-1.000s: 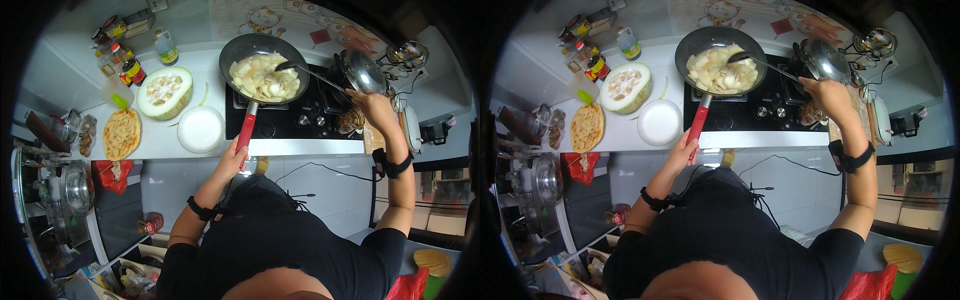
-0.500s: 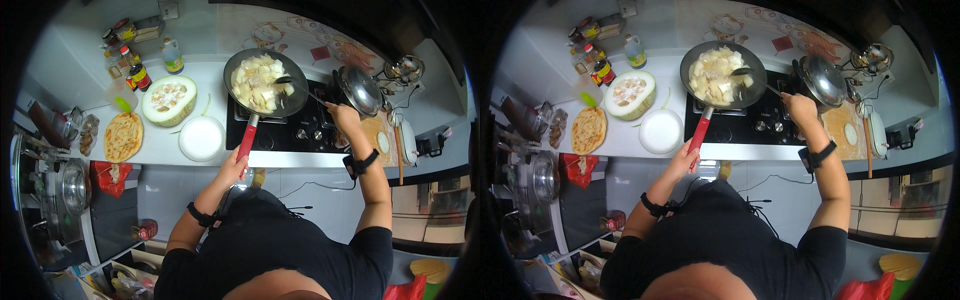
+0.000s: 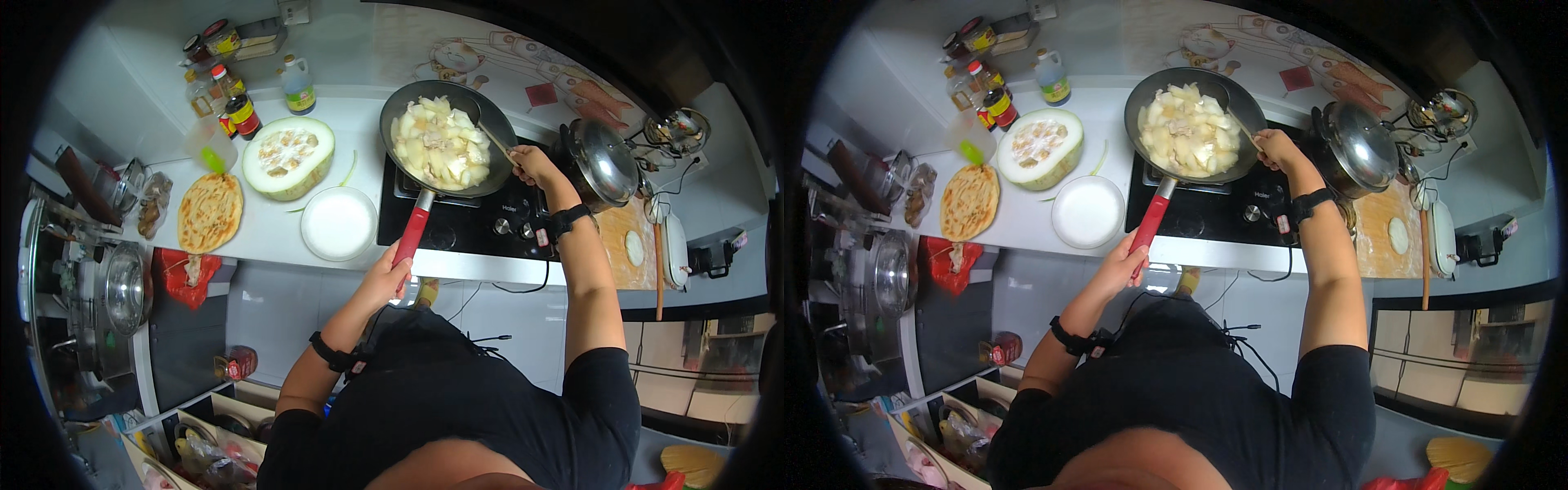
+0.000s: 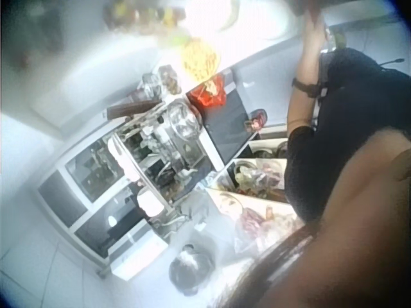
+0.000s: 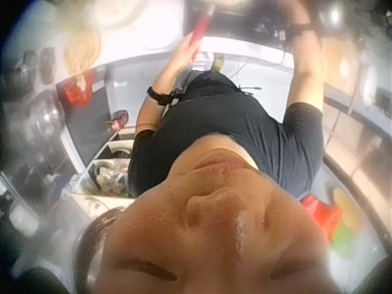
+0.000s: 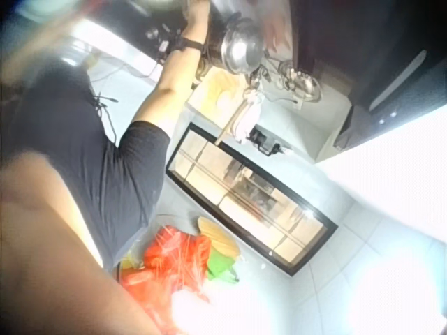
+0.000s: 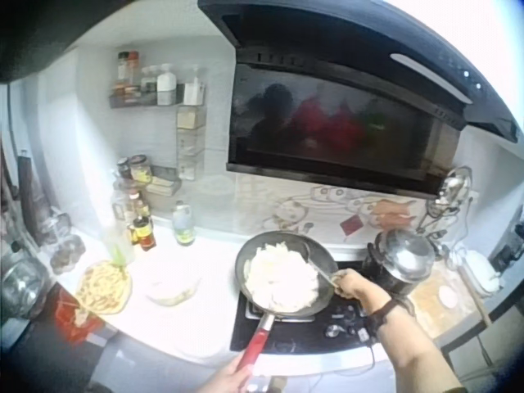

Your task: The person stirs sliced vegetables in a pan on the stove, then uses a rolling pin to flatten dough on a wooden board. They also handle a sandwich press containing a cooked flatbread and move a spice jar on the counter.

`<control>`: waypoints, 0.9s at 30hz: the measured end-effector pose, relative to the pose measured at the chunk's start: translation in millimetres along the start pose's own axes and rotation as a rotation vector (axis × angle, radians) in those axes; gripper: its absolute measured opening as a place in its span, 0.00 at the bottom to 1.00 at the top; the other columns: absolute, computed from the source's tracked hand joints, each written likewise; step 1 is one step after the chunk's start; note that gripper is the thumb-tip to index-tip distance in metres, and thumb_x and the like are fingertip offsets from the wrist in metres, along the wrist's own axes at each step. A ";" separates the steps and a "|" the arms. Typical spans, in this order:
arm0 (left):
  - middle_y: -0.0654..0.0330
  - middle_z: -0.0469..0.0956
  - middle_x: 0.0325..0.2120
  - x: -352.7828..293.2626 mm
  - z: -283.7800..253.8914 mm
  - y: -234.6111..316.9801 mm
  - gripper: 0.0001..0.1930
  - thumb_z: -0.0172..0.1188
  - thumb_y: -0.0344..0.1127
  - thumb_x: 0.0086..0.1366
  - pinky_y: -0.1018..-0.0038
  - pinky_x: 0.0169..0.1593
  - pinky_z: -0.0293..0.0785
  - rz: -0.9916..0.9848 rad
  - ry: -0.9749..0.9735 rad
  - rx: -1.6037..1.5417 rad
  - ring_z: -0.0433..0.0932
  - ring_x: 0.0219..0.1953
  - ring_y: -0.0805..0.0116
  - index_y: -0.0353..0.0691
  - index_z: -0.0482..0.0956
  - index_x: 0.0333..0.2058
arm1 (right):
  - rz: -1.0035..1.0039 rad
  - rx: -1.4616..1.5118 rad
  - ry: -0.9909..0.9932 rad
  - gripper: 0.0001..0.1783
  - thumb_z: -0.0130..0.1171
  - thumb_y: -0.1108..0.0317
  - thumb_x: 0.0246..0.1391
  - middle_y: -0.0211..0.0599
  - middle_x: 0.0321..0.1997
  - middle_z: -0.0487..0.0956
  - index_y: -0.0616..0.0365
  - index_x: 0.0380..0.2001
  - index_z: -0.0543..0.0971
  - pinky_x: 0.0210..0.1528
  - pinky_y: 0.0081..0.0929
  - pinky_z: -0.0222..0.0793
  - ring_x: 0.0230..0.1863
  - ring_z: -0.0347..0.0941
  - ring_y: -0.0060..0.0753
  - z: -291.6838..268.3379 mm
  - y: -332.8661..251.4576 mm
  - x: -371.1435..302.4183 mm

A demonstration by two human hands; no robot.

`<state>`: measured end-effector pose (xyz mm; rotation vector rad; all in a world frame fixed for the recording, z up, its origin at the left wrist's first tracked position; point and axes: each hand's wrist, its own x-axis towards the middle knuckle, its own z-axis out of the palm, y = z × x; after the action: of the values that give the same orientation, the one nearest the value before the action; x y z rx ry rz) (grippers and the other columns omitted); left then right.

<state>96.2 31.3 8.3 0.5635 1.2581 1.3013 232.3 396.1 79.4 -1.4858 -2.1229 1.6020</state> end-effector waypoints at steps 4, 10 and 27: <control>0.64 0.66 0.22 0.4 0.1 1.8 0.27 0.47 0.36 0.66 0.82 0.16 0.61 -0.005 0.019 -0.003 0.63 0.13 0.79 0.45 0.51 0.62 | -0.001 0.016 -0.125 0.08 0.47 0.62 0.59 0.26 0.14 0.65 0.51 0.36 0.74 0.10 0.17 0.43 0.09 0.52 0.16 7.6 -2.5 -16.2; 0.64 0.67 0.22 0.1 0.5 2.5 0.28 0.46 0.36 0.66 0.82 0.15 0.61 -0.009 -0.001 -0.009 0.63 0.12 0.79 0.46 0.50 0.63 | -0.600 -0.920 0.181 0.11 0.50 0.68 0.54 0.51 0.30 0.77 0.52 0.40 0.77 0.33 0.43 0.69 0.33 0.75 0.51 17.3 1.9 -84.7; 0.65 0.66 0.21 3.3 -2.4 0.4 0.26 0.45 0.36 0.66 0.84 0.14 0.58 0.007 -0.037 0.006 0.64 0.11 0.80 0.46 0.52 0.62 | -0.435 -1.329 0.404 0.18 0.49 0.66 0.54 0.44 0.27 0.77 0.43 0.48 0.76 0.31 0.38 0.71 0.29 0.75 0.46 26.8 12.7 -132.9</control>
<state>93.3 33.6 6.8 0.5939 1.2307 1.2874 294.0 280.6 116.8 -1.1228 -2.9631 -0.4153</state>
